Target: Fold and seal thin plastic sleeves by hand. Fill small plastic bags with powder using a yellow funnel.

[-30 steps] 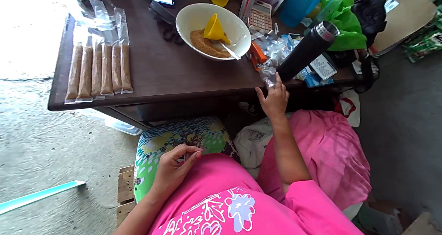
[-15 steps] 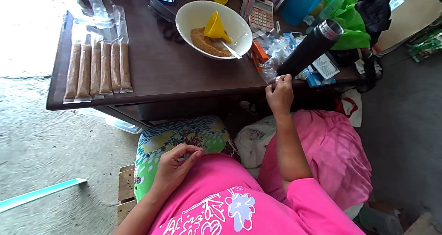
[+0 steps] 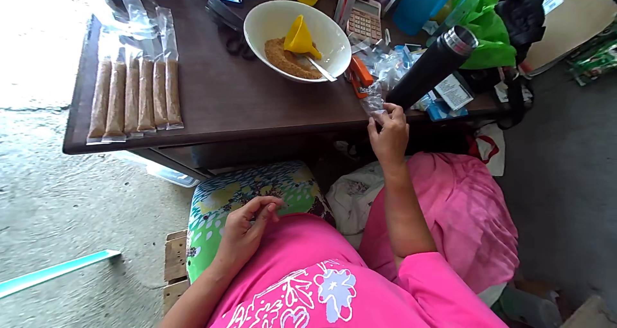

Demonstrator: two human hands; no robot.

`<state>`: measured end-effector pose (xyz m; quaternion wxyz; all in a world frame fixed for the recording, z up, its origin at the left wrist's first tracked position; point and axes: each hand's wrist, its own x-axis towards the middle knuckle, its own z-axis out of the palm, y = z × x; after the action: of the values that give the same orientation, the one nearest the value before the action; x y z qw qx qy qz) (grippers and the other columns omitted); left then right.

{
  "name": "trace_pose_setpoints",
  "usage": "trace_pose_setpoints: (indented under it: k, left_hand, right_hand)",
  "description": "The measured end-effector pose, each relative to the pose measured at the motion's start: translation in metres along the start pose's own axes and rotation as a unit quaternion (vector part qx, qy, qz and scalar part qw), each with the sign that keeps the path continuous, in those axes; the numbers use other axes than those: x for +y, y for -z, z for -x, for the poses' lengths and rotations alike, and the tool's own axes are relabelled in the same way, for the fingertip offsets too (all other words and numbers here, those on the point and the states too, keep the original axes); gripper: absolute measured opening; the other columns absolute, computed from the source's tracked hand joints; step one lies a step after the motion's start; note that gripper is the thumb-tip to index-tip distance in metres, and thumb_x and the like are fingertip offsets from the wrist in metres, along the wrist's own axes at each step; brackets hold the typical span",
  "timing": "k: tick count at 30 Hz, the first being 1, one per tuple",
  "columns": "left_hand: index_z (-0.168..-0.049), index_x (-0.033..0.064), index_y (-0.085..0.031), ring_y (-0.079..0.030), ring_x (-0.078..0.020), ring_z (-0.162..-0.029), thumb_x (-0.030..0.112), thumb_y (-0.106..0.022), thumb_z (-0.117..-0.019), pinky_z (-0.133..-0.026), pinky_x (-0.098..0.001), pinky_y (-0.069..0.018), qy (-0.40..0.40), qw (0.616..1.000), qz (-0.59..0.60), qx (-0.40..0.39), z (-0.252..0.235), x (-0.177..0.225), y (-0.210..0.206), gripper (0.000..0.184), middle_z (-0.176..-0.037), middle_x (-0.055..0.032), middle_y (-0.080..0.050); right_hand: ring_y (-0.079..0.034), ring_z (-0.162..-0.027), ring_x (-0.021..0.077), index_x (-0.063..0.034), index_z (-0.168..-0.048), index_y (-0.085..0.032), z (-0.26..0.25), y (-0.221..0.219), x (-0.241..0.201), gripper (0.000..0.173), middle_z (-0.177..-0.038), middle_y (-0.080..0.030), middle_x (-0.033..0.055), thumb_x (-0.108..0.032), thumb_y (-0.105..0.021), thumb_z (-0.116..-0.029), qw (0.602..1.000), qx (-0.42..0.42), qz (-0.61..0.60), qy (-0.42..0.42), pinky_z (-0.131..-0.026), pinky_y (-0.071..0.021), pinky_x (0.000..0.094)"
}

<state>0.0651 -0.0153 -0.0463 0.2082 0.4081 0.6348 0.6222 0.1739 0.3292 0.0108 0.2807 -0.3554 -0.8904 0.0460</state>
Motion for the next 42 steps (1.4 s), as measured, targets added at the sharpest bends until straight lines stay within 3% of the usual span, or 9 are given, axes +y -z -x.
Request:
trace_pose_setpoints:
  k: [4, 9, 12, 16, 24, 28, 36, 40, 42]
  left_hand:
    - [-0.113, 0.0021, -0.067, -0.049, 0.0074, -0.064, 0.014, -0.041, -0.1063, -0.058, -0.0110, -0.0424, 0.005, 0.999, -0.028, -0.035, -0.035, 0.023, -0.016, 0.029, -0.080, 0.0078, -0.060]
    - [-0.102, 0.0072, -0.072, -0.044, -0.0034, -0.051, 0.034, -0.068, -0.0944, -0.050, -0.0221, -0.0393, -0.031, 0.991, -0.113, -0.060, -0.113, 0.051, -0.069, 0.028, -0.061, 0.0043, -0.050]
    - [-0.106, 0.0070, -0.071, -0.053, -0.0190, -0.056, 0.039, -0.067, -0.0969, -0.057, -0.0432, -0.0475, 0.002, 0.982, -0.157, -0.104, -0.163, 0.052, -0.106, 0.034, -0.063, -0.0031, -0.054]
    - [-0.104, 0.0057, -0.068, -0.063, -0.0290, -0.076, 0.043, -0.056, -0.1045, -0.071, -0.0546, -0.0507, 0.124, 0.965, -0.167, -0.162, -0.206, 0.048, -0.141, 0.039, -0.078, -0.0109, -0.062]
    - [-0.091, 0.0028, -0.063, -0.063, -0.0272, -0.071, 0.022, -0.051, -0.1065, -0.066, -0.0500, -0.0511, -0.001, 0.968, -0.203, -0.147, -0.209, 0.034, -0.157, 0.028, -0.074, -0.0110, -0.061]
    - [-0.088, 0.0024, -0.063, -0.064, -0.0268, -0.070, 0.020, -0.051, -0.1052, -0.064, -0.0488, -0.0519, -0.047, 0.964, -0.218, -0.148, -0.204, 0.030, -0.160, 0.027, -0.073, -0.0112, -0.061]
    - [-0.099, 0.0023, -0.066, -0.061, -0.0224, -0.065, 0.019, -0.052, -0.1062, -0.062, -0.0448, -0.0516, -0.005, 0.972, -0.188, -0.144, -0.202, 0.029, -0.154, 0.023, -0.072, -0.0089, -0.061]
    - [-0.102, 0.0049, -0.068, -0.057, -0.0178, -0.063, 0.021, -0.039, -0.1080, -0.059, -0.0402, -0.0483, 0.000, 0.976, -0.154, -0.151, -0.190, 0.030, -0.146, 0.033, -0.072, -0.0051, -0.059]
    - [-0.104, 0.0061, -0.068, -0.048, -0.0130, -0.057, 0.018, -0.031, -0.1057, -0.055, -0.0330, -0.0420, 0.006, 0.982, -0.127, -0.141, -0.184, 0.028, -0.141, 0.039, -0.067, -0.0007, -0.051]
  right_hand:
    - [-0.054, -0.129, 0.0406, -0.0098, -0.116, -0.077, 0.011, -0.003, -0.005, 0.027, -0.151, -0.050, 0.0191, -0.020, -0.069, -0.0927, 1.000, -0.005, 0.013, 0.020, -0.100, -0.0435, 0.0612]
    - [-0.033, -0.147, 0.0477, -0.0108, -0.117, -0.076, 0.022, -0.003, -0.013, 0.035, -0.164, -0.032, 0.0217, -0.018, -0.076, -0.0834, 1.000, -0.015, 0.017, 0.017, -0.108, -0.0346, 0.0682]
    - [-0.025, -0.150, 0.0470, -0.0123, -0.122, -0.073, 0.029, 0.004, -0.019, 0.039, -0.169, -0.020, 0.0181, -0.015, -0.077, -0.0836, 0.998, -0.047, 0.029, 0.020, -0.107, -0.0350, 0.0697]
    - [-0.029, -0.151, 0.0425, -0.0047, -0.110, -0.073, 0.032, 0.001, -0.015, 0.033, -0.167, -0.027, 0.0166, -0.025, -0.078, -0.0847, 0.999, -0.010, 0.024, 0.025, -0.115, -0.0283, 0.0666]
    - [-0.029, -0.151, 0.0449, -0.0043, -0.103, -0.075, 0.024, 0.000, -0.002, 0.025, -0.166, -0.029, 0.0184, -0.017, -0.078, -0.0819, 0.998, -0.048, 0.030, 0.026, -0.112, -0.0299, 0.0694]
    - [-0.026, -0.153, 0.0402, 0.0010, -0.141, -0.058, 0.006, -0.005, -0.002, 0.055, -0.170, -0.022, 0.0154, -0.018, -0.067, -0.0904, 0.996, -0.081, 0.039, -0.020, -0.116, -0.0270, 0.0633]
    - [-0.018, -0.156, 0.0390, -0.0023, -0.161, -0.030, -0.020, -0.011, -0.001, 0.085, -0.172, -0.013, 0.0137, -0.007, -0.071, -0.0864, 0.983, -0.169, -0.008, -0.075, -0.119, -0.0204, 0.0615]
    - [-0.022, -0.155, 0.0397, -0.0050, -0.138, -0.063, -0.018, -0.021, 0.009, 0.055, -0.169, -0.026, 0.0124, -0.015, -0.074, -0.0852, 0.991, -0.131, -0.023, 0.019, -0.119, -0.0218, 0.0638]
    - [-0.023, -0.154, 0.0394, -0.0021, -0.134, -0.065, -0.016, -0.022, 0.011, 0.067, -0.168, -0.028, 0.0135, -0.031, -0.083, -0.0765, 0.993, -0.111, -0.039, 0.029, -0.119, -0.0213, 0.0636]
